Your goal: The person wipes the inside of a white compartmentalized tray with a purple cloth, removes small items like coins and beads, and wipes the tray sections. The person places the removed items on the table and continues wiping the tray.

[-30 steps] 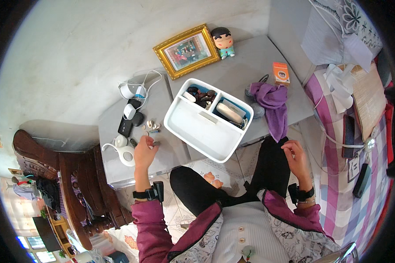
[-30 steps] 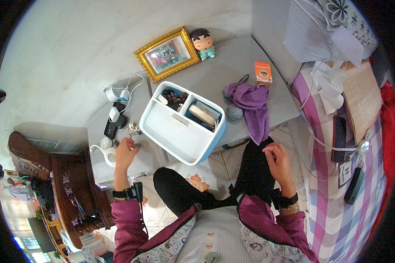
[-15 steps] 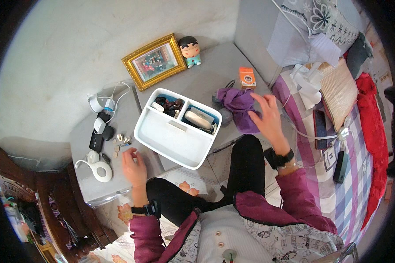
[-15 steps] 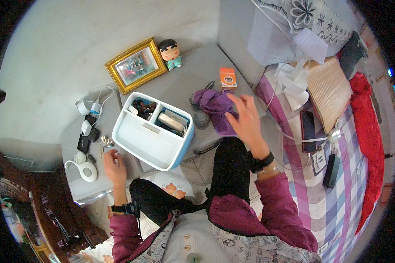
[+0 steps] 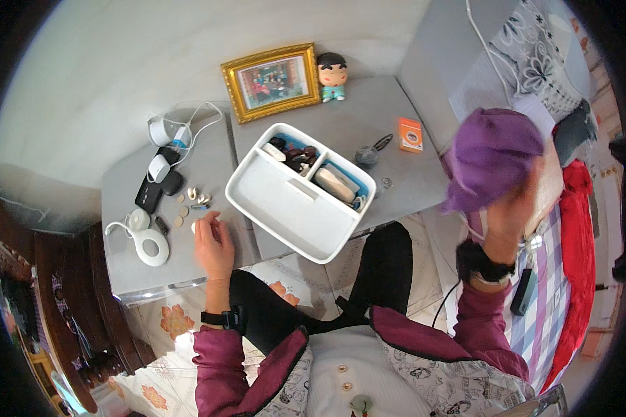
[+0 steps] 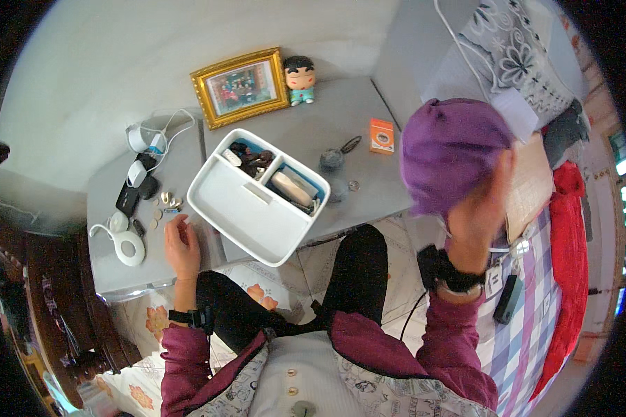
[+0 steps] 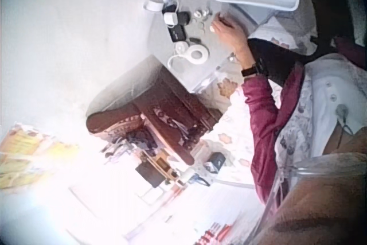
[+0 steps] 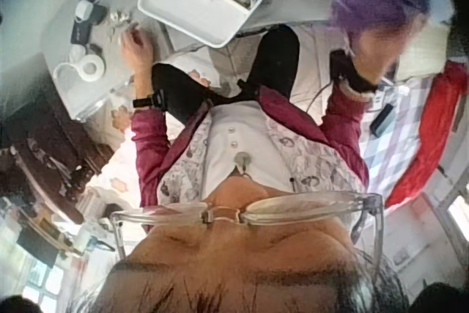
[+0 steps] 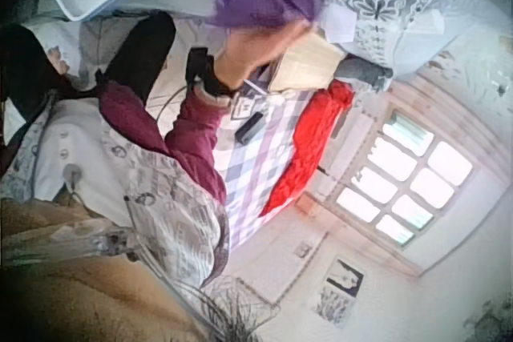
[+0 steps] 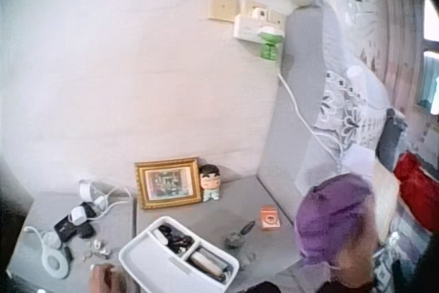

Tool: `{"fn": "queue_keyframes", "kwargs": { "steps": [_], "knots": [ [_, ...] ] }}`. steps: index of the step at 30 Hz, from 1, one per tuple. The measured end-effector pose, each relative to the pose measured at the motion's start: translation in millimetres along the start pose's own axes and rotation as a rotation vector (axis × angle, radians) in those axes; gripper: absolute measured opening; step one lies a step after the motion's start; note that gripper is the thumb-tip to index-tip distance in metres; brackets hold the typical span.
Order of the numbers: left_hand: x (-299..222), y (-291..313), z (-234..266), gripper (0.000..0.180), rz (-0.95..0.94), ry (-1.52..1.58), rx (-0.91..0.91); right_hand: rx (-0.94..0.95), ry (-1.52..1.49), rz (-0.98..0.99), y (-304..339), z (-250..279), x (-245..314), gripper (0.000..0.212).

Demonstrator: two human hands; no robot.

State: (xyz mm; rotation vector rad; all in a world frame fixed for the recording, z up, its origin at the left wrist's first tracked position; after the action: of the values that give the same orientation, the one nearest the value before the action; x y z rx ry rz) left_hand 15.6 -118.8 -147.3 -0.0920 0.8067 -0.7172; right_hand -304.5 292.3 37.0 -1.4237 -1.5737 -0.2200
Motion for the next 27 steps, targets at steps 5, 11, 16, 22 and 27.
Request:
{"fn": "queue_keyframes", "kwargs": {
  "steps": [5, 11, 16, 22, 27],
  "knots": [
    [-46, 2, -4, 0.092, -0.24, 0.348, -0.094, 0.332, 0.555, 0.111, 21, -106, -4, 0.047],
    [-40, -2, -51, 0.109, -0.081, 0.67, 0.121, 0.896, 1.181, 0.21, 67, -238, -139, 0.035],
    [-28, 3, -55, 0.098, -0.088, 0.569, 0.16, 0.993, 1.665, 0.337, 74, -256, -208, 0.034],
    [-33, 3, -54, 0.094, -0.121, 0.506, 0.13, 1.065, 1.475, 0.315, 70, -252, -222, 0.026],
    [-36, 2, -50, 0.089, -0.145, 0.492, 0.092, 1.372, 0.973, -0.282, 63, -234, -188, 0.035]
  ]
}}
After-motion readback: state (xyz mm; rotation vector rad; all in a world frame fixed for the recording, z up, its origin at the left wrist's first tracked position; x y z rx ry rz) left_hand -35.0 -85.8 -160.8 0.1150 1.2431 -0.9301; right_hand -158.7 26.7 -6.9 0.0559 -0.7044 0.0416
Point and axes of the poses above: each hand's wrist, its own y-axis away from the middle knuckle, its own z-axis out of the back of the hand, x = y × z, the point moved 9 cm from there along -y, towards the middle knuckle, and after that the axes turned 3 degrees about -y, right-handed, at the moved point
